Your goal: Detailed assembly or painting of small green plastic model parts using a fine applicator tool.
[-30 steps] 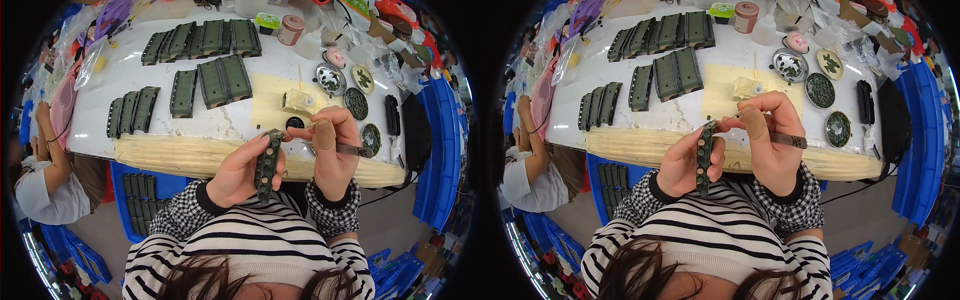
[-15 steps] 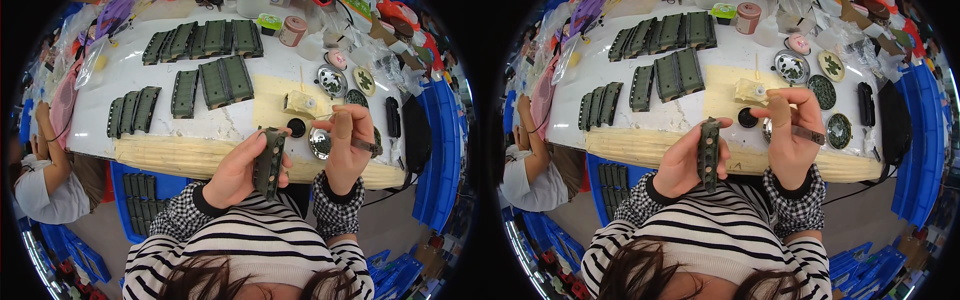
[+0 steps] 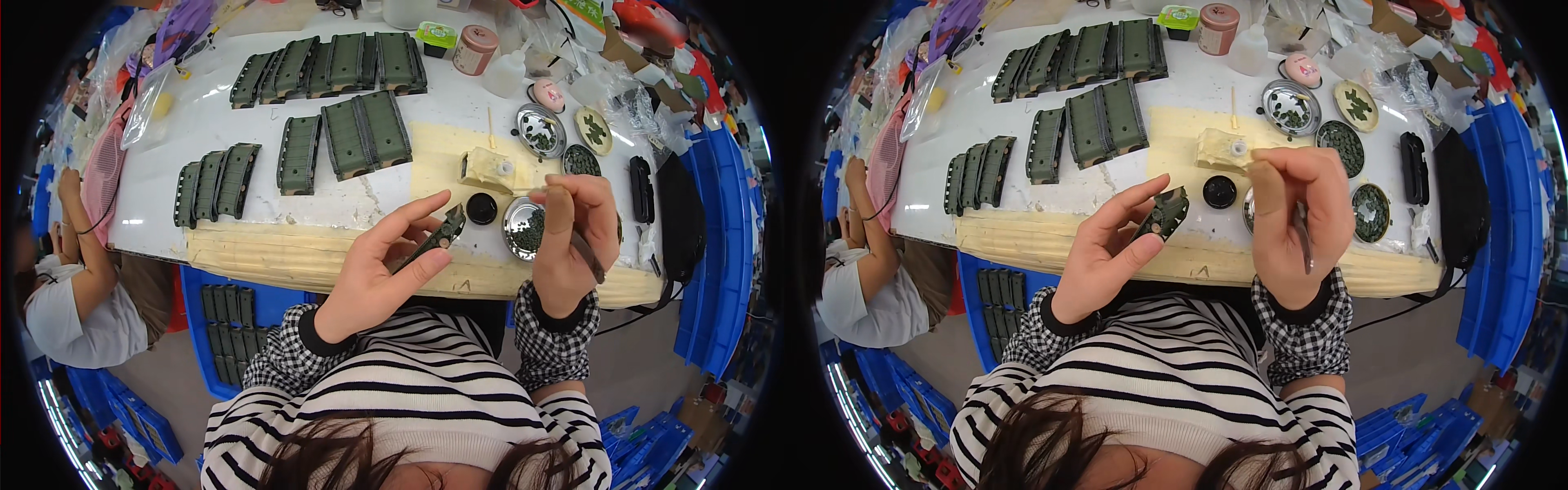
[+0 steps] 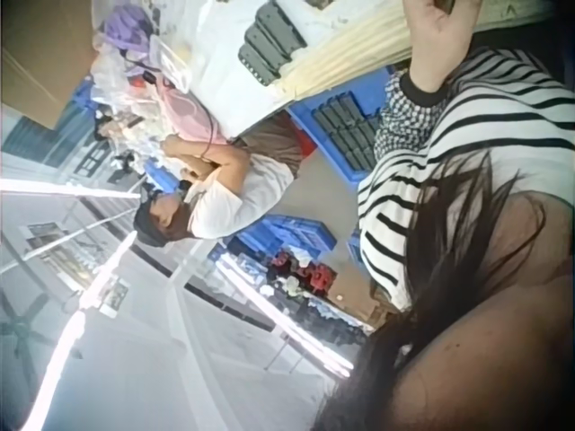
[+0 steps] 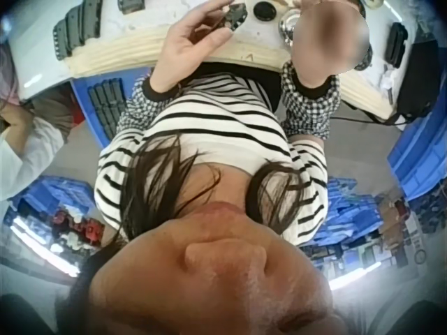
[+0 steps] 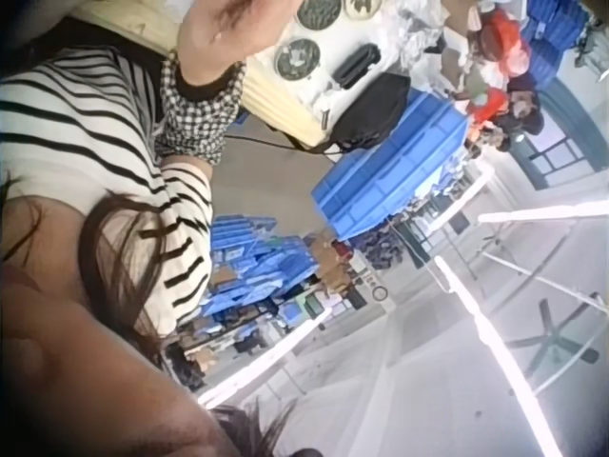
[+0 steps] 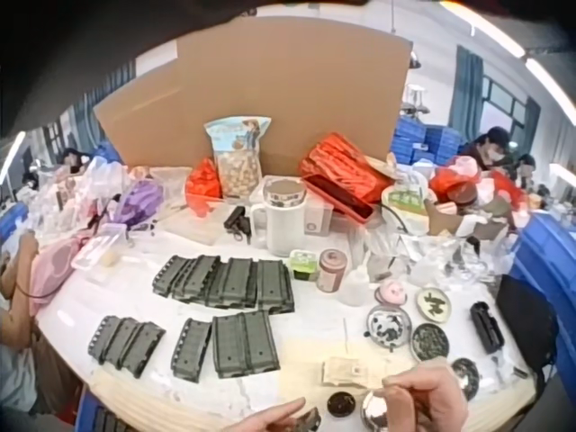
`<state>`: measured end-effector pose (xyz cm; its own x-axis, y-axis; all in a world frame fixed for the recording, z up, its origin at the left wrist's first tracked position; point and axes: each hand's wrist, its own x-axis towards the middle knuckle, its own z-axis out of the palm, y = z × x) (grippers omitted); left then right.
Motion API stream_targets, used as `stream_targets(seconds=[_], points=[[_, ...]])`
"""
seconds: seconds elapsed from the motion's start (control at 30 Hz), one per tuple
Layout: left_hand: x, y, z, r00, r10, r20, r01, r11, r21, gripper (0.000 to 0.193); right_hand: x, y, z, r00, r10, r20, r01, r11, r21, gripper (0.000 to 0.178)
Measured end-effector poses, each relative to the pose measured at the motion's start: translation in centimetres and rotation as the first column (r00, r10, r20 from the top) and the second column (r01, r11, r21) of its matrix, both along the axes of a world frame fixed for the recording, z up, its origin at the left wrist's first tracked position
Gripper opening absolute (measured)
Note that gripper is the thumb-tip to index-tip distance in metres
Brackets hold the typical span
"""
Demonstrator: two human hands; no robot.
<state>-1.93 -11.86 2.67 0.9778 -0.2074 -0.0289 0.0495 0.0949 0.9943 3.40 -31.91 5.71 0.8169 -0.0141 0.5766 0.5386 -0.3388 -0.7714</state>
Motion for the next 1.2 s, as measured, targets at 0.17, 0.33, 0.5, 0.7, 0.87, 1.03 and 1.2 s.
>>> stream_targets(seconds=[0.17, 0.33, 0.5, 0.7, 0.87, 1.03, 1.2], points=[[-0.2, -0.5, 0.2, 0.999, -0.005, 0.034, 0.005, 1.0, 0.007, 0.053, -1.4, 1.4, -0.1, 0.867, 0.43, -0.252, -0.317, 0.866, 0.386, 0.016], [-0.4, -0.6, -0.1, 0.998, 0.012, 0.06, -0.013, 1.0, 0.007, 0.053, -1.4, 1.7, -0.4, 0.851, 0.444, -0.282, -0.315, 0.859, 0.404, 0.015], [-0.4, -0.5, -0.2, 0.996, 0.018, 0.084, -0.019, 1.0, 0.018, 0.054, -1.5, 1.7, -0.3, 0.857, 0.43, -0.285, -0.322, 0.877, 0.356, 0.015], [-0.4, -0.4, -0.2, 0.994, 0.019, 0.11, -0.025, 0.998, 0.052, 0.054, -1.4, 1.8, -0.3, 0.86, 0.424, -0.284, -0.317, 0.88, 0.353, 0.016], [-0.4, 0.1, 0.2, 0.998, -0.055, -0.008, 0.055, 0.998, -0.003, 0.055, -1.0, 1.5, -0.3, 0.908, 0.339, -0.245, -0.234, 0.897, 0.375, 0.015], [-0.5, 0.4, -1.8, 0.991, -0.127, -0.05, 0.105, 0.941, -0.322, 0.045, 1.8, 0.2, -0.4, 0.985, -0.137, 0.105, 0.165, 0.925, -0.341, 0.004], [-0.3, 0.9, -2.7, 0.965, -0.263, -0.013, 0.237, 0.891, -0.387, 0.054, 2.5, -0.2, -1.3, 0.996, -0.092, -0.002, 0.08, 0.873, -0.48, 0.019]])
